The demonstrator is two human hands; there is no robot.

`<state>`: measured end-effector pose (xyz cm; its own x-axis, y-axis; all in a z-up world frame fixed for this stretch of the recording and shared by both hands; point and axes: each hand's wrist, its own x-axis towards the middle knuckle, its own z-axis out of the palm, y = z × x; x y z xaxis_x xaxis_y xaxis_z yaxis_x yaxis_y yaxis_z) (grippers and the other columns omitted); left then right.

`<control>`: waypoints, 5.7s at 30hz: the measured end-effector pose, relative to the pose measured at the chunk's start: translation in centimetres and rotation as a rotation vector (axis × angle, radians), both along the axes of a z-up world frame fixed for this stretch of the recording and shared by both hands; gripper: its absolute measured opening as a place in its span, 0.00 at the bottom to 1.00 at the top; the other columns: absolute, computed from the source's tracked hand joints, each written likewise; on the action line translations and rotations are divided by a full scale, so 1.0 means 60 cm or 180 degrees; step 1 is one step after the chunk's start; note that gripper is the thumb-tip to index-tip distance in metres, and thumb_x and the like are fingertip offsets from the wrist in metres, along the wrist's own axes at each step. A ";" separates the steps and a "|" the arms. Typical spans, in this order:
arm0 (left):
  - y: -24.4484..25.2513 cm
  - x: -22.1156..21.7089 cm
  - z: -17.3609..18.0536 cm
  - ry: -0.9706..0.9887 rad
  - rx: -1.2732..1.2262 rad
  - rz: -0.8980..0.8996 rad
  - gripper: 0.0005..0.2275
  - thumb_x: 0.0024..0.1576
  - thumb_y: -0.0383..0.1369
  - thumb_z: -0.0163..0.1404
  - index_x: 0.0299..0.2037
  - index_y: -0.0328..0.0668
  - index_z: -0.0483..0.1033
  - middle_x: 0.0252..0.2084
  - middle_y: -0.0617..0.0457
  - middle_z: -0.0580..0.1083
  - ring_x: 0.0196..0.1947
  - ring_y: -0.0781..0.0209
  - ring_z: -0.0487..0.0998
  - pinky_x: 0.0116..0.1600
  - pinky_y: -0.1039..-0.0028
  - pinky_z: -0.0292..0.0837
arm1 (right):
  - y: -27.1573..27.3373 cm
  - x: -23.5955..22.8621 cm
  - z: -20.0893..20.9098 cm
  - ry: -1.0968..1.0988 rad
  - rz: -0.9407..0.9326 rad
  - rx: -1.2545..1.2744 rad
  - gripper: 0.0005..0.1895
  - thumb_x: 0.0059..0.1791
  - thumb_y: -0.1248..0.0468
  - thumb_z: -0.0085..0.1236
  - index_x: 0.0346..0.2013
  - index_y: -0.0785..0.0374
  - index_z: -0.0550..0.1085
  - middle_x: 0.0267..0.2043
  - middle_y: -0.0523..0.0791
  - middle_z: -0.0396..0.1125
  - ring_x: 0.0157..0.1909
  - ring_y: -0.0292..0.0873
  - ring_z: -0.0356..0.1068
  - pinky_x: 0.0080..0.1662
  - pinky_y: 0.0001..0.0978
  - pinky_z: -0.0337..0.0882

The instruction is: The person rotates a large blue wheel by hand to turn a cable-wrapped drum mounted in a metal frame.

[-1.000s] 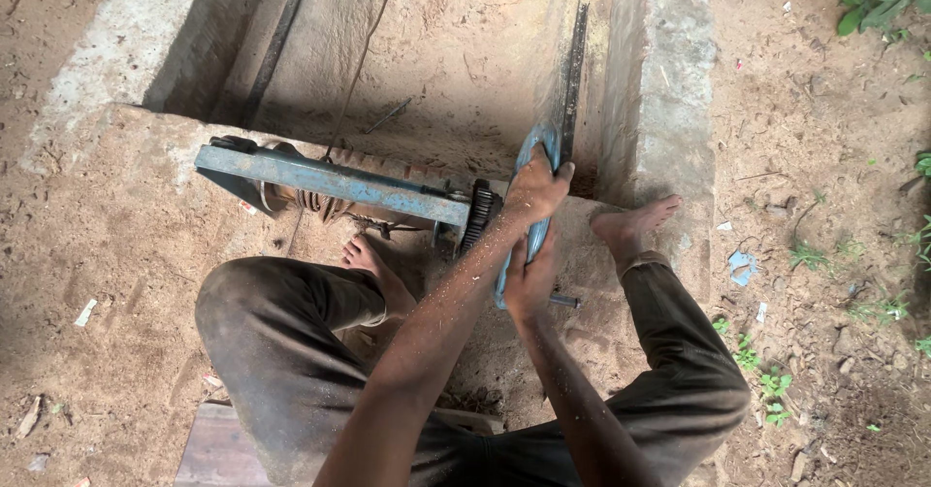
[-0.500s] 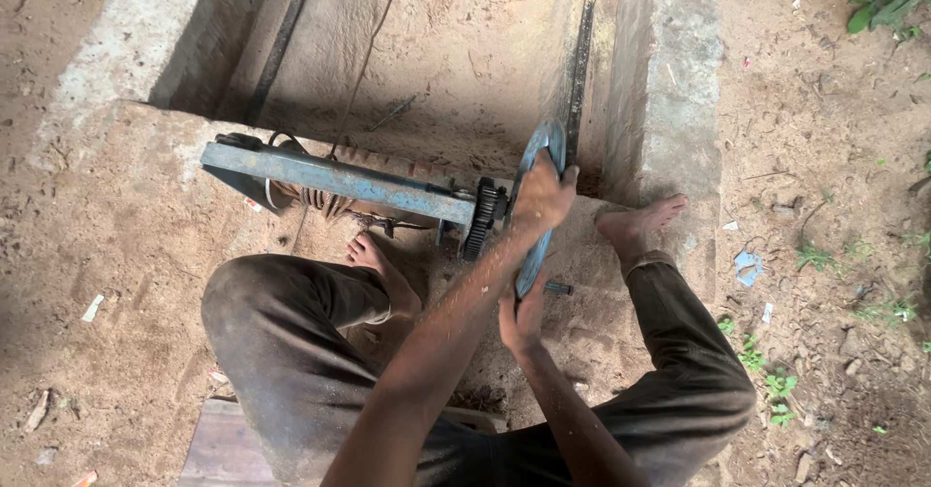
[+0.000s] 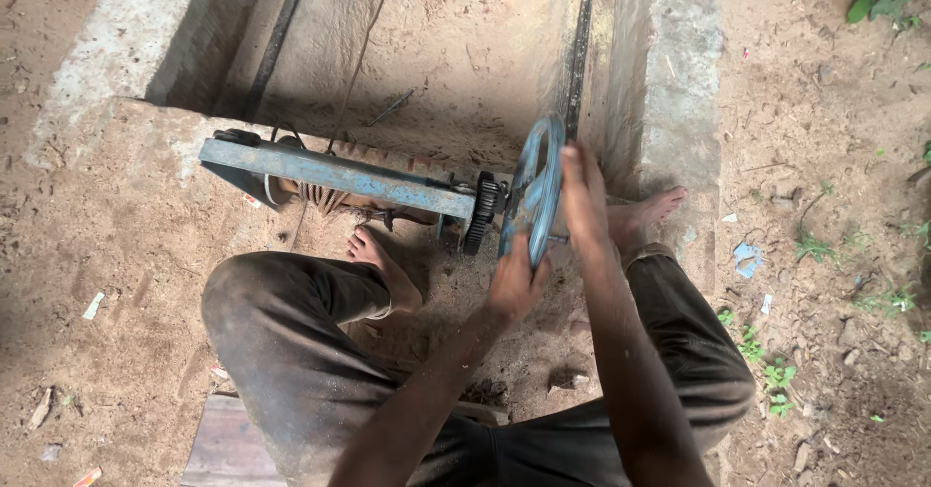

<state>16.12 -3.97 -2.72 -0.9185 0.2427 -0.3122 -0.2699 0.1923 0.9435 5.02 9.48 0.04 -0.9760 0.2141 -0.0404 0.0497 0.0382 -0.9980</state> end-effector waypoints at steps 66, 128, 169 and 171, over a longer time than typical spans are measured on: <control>-0.067 -0.086 0.027 0.1444 0.0184 0.1364 0.21 0.71 0.44 0.37 0.44 0.34 0.78 0.34 0.42 0.80 0.34 0.54 0.80 0.40 0.63 0.78 | -0.117 0.141 -0.041 0.1379 -0.0477 0.1315 0.23 0.64 0.53 0.39 0.65 0.69 0.63 0.43 0.48 0.71 0.38 0.36 0.73 0.38 0.32 0.77; 0.091 -0.220 0.058 0.0973 -0.1209 0.0339 0.32 0.57 0.39 0.51 0.66 0.19 0.55 0.37 0.27 0.79 0.38 0.35 0.83 0.49 0.54 0.80 | -0.079 0.190 -0.178 0.1407 -0.0180 0.0637 0.20 0.61 0.52 0.43 0.38 0.67 0.66 0.31 0.43 0.64 0.31 0.36 0.63 0.36 0.33 0.62; -0.077 -0.012 -0.051 0.2199 -0.0271 0.0748 0.29 0.59 0.37 0.40 0.73 0.36 0.60 0.54 0.32 0.71 0.49 0.44 0.77 0.50 0.58 0.82 | -0.096 0.106 -0.016 0.0325 -0.0177 0.0050 0.19 0.58 0.57 0.47 0.57 0.69 0.64 0.24 0.38 0.60 0.18 0.32 0.57 0.19 0.25 0.63; -0.066 -0.045 -0.031 0.1883 0.0086 0.1084 0.25 0.65 0.43 0.35 0.67 0.37 0.68 0.51 0.36 0.74 0.49 0.47 0.78 0.51 0.60 0.81 | -0.104 0.128 -0.033 0.0664 -0.0184 0.0409 0.18 0.60 0.57 0.45 0.59 0.68 0.65 0.24 0.37 0.58 0.19 0.31 0.56 0.19 0.23 0.60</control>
<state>13.44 -7.95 -4.58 -0.9592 -0.0895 0.2681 0.2516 0.1624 0.9541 12.71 3.24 -1.94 -0.9463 0.2603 0.1920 -0.1512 0.1686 -0.9740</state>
